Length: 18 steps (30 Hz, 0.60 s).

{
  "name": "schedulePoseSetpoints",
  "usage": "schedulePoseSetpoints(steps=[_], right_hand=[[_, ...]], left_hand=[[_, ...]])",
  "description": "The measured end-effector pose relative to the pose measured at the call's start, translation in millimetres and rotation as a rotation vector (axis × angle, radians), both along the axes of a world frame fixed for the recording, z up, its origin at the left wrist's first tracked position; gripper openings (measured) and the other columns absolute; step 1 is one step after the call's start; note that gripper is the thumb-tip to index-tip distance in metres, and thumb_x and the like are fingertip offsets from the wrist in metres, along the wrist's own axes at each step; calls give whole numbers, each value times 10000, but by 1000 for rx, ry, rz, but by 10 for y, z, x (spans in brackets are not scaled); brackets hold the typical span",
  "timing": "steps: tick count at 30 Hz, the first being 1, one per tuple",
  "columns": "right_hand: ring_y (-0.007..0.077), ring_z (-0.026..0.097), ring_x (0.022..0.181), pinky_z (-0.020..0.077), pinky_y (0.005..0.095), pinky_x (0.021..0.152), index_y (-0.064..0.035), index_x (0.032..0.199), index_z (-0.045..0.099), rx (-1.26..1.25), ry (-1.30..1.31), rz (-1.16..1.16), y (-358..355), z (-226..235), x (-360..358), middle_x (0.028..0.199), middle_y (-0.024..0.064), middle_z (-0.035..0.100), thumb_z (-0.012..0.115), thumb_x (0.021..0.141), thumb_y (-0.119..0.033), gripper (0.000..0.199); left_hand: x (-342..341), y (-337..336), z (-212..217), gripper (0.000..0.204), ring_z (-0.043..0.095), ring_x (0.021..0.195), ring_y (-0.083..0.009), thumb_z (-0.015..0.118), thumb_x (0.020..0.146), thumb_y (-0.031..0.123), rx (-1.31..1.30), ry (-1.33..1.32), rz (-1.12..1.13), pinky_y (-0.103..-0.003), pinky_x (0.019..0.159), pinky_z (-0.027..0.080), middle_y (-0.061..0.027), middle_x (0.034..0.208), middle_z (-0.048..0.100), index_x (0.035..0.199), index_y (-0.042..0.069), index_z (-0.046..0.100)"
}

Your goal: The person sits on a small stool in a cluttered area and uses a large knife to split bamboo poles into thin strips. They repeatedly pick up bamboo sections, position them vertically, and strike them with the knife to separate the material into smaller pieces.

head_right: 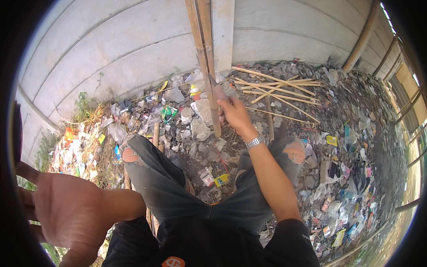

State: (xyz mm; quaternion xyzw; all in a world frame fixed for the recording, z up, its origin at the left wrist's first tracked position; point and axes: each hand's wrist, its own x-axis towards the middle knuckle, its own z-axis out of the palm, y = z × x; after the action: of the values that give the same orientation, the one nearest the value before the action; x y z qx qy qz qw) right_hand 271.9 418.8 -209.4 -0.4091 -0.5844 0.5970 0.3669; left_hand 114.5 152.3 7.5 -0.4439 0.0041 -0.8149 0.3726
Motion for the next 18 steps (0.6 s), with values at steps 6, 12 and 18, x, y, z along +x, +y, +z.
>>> schedulePoseSetpoints(steps=[6,12,18], right_hand=[[197,624,528,476,339,464,82,894,617,-65,-268,79,282,94,398,763,99,646,638,900,-214,297],[175,597,525,463,335,472,60,899,628,-135,-48,43,-290,-60,166,710,87,619,626,892,-168,229],[114,538,461,406,281,415,69,927,645,-18,-1,-95,-714,-52,106,654,34,589,714,932,-204,282]], left_hand=[[-105,786,-920,496,532,1325,-346,672,952,201,-780,43,-179,-477,1077,478,-206,1437,514,1363,16,465],[-108,1563,-2234,550,584,1209,-243,679,976,342,-1915,-148,-792,-405,1016,481,-162,1334,558,1364,5,484],[36,1756,-2758,690,598,1202,-264,530,1011,574,-2049,-130,-1514,-430,1022,474,-181,1357,583,1422,22,482]])
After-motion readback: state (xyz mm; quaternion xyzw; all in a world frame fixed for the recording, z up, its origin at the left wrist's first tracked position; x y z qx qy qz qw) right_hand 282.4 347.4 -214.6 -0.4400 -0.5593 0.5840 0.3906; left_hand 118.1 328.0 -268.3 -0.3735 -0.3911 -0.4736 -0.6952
